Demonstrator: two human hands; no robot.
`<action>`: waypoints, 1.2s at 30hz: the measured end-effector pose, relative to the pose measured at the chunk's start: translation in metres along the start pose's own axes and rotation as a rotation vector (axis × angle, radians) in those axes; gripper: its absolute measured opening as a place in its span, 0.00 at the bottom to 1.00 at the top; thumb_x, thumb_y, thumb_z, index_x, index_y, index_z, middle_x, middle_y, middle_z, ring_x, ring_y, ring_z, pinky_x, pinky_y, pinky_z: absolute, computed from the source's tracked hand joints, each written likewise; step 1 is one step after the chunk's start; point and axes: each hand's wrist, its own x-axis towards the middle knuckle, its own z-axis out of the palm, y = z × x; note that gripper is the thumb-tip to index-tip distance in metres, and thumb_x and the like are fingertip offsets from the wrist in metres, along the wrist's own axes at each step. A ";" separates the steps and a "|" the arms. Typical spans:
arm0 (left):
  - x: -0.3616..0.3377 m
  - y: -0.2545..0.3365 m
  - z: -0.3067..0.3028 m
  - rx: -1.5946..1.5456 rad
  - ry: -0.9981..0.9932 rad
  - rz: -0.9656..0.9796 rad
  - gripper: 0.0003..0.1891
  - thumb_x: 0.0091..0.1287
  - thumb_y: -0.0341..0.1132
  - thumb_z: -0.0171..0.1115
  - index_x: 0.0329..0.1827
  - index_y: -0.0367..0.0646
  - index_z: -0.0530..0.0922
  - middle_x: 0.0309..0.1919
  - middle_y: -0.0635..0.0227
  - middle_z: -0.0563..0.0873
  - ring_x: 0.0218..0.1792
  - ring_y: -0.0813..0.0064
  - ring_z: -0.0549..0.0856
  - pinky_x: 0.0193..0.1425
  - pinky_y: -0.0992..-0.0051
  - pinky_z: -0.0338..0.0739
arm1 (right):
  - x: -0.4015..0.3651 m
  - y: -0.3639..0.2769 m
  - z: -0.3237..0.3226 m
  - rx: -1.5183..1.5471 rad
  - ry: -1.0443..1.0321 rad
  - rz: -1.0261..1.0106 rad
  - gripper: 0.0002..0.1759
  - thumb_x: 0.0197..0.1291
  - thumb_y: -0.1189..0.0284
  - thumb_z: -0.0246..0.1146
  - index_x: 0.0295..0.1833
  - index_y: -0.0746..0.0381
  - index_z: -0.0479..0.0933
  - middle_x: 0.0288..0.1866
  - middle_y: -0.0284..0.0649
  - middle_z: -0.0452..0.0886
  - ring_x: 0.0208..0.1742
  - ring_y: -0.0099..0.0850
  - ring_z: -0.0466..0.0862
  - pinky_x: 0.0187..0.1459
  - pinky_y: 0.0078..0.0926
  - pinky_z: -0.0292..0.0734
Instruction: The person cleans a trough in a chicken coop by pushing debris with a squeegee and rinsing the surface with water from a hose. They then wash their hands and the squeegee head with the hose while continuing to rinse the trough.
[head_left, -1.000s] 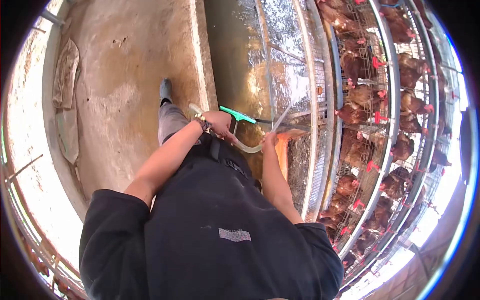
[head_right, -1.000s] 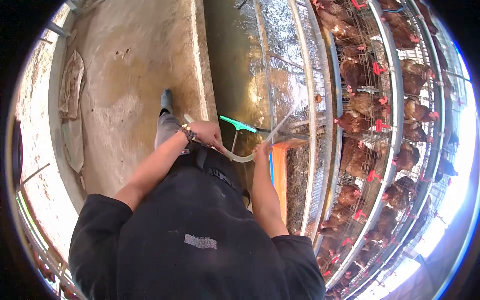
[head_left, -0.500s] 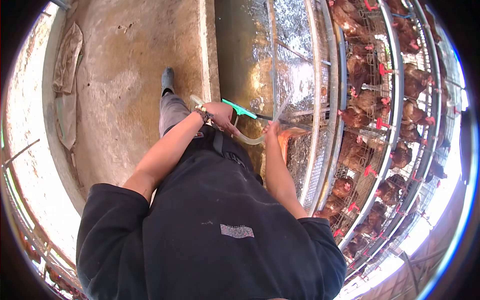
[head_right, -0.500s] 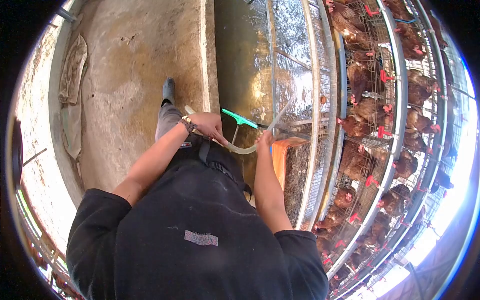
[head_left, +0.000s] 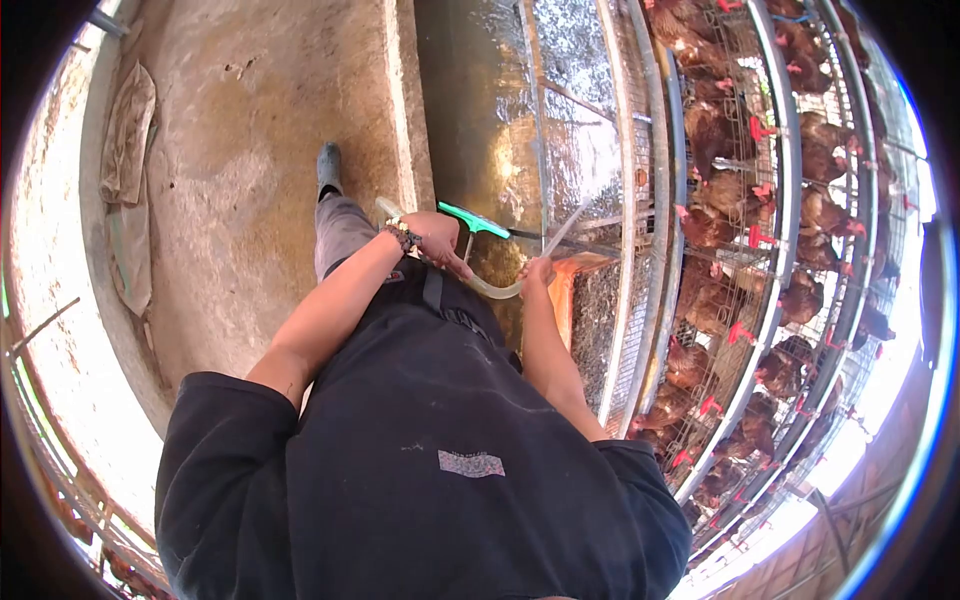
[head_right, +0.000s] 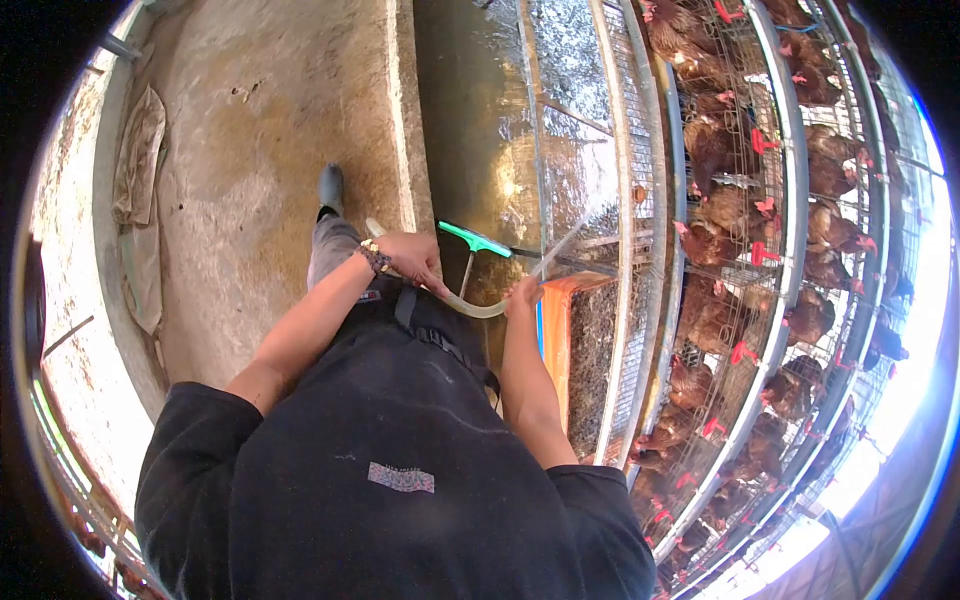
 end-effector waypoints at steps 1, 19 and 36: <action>-0.001 0.000 -0.001 0.003 0.002 0.004 0.34 0.48 0.68 0.66 0.16 0.40 0.80 0.15 0.68 0.80 0.19 0.75 0.78 0.23 0.69 0.67 | -0.001 -0.001 0.003 -0.009 0.020 -0.034 0.11 0.62 0.64 0.45 0.32 0.60 0.62 0.18 0.39 0.66 0.13 0.29 0.65 0.14 0.29 0.59; -0.022 -0.017 -0.013 -0.111 0.023 -0.007 0.34 0.50 0.67 0.66 0.21 0.37 0.83 0.18 0.67 0.83 0.22 0.75 0.83 0.26 0.73 0.73 | -0.014 -0.021 0.049 -0.145 -0.150 -0.054 0.08 0.62 0.66 0.47 0.39 0.59 0.64 0.17 0.38 0.66 0.12 0.29 0.65 0.14 0.30 0.60; -0.021 -0.015 -0.025 -0.114 -0.036 -0.014 0.31 0.52 0.63 0.68 0.23 0.36 0.83 0.19 0.68 0.83 0.23 0.79 0.81 0.27 0.76 0.72 | -0.016 0.001 0.052 -0.127 -0.328 0.166 0.07 0.61 0.67 0.46 0.33 0.58 0.64 0.14 0.33 0.60 0.11 0.25 0.60 0.14 0.28 0.56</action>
